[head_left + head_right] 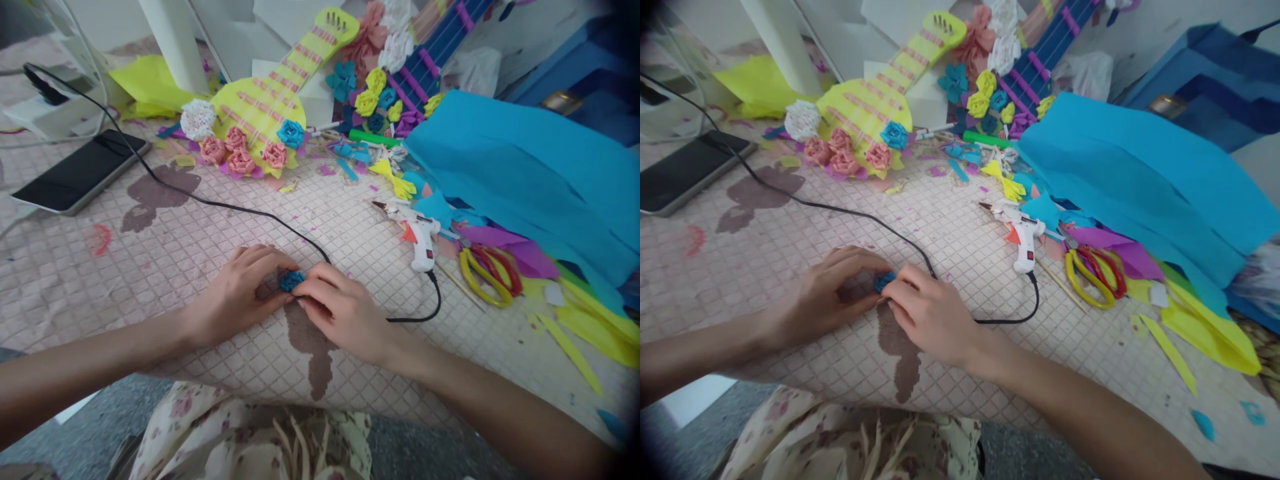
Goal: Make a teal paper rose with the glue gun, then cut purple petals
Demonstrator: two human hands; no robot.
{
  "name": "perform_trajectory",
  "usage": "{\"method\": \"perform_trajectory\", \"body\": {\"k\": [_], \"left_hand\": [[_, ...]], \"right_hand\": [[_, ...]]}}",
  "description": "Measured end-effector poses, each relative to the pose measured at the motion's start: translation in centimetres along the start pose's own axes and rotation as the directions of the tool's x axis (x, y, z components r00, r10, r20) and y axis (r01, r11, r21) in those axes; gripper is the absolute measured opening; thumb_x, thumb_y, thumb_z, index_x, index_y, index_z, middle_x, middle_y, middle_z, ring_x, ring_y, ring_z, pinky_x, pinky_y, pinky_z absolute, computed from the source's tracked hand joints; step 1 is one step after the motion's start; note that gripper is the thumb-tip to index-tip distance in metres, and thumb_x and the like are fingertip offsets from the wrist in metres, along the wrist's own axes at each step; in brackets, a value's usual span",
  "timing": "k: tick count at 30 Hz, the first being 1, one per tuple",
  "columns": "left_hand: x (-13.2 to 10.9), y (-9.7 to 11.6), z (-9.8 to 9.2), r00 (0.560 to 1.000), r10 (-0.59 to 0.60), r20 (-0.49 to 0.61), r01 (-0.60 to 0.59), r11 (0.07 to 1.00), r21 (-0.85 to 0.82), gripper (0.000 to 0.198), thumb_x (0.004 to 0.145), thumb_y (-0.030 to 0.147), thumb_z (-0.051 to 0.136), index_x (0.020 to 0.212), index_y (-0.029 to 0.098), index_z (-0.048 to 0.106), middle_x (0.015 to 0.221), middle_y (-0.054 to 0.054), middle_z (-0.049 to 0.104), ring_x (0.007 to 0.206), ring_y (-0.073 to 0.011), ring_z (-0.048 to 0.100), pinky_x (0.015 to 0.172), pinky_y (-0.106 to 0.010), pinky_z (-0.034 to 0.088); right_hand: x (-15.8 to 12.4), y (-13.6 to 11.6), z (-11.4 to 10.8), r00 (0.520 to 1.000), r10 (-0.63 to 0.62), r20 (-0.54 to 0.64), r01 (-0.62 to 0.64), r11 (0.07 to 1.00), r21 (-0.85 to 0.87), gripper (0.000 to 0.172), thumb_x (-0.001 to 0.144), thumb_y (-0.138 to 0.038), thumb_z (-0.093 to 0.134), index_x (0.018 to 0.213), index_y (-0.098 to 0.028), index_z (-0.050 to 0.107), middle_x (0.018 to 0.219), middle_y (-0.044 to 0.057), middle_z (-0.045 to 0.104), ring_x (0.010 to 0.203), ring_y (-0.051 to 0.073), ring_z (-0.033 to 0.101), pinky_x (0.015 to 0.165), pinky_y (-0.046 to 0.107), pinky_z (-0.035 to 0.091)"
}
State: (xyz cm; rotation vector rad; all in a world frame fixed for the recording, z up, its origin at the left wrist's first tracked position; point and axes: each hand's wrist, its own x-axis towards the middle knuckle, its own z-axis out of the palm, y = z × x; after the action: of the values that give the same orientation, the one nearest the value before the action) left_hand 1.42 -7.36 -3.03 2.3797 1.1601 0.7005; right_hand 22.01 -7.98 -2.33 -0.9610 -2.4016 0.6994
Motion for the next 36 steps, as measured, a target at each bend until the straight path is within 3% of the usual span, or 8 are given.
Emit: {"method": "perform_trajectory", "body": {"k": [10,36], "left_hand": [[0.06,-0.05,0.03,1.0,0.018,-0.006,-0.018,1.0,-0.009,0.023,0.086,0.027,0.057,0.108,0.021,0.053,0.102,-0.004,0.063,0.099,-0.0206,0.055,0.086,-0.036,0.043],[0.04,-0.07,-0.33,0.999,0.023,0.044,-0.021,0.999,-0.039,0.026,0.084,0.021,0.06,0.11,0.022,0.056,0.106,-0.005,0.063,0.102,-0.0213,0.054,0.088,-0.038,0.043]], "right_hand": [[-0.12,0.15,0.48,0.999,-0.021,0.03,0.024,0.995,-0.098,0.017,0.094,-0.022,0.043,0.094,-0.018,0.059,0.095,0.005,0.055,0.085,0.015,0.055,0.072,0.028,0.046],[-0.35,0.22,0.67,0.994,-0.092,0.054,0.104,0.949,-0.298,0.019,0.093,-0.014,0.042,0.091,-0.016,0.06,0.088,0.005,0.057,0.078,0.015,0.054,0.065,0.027,0.044]]}}
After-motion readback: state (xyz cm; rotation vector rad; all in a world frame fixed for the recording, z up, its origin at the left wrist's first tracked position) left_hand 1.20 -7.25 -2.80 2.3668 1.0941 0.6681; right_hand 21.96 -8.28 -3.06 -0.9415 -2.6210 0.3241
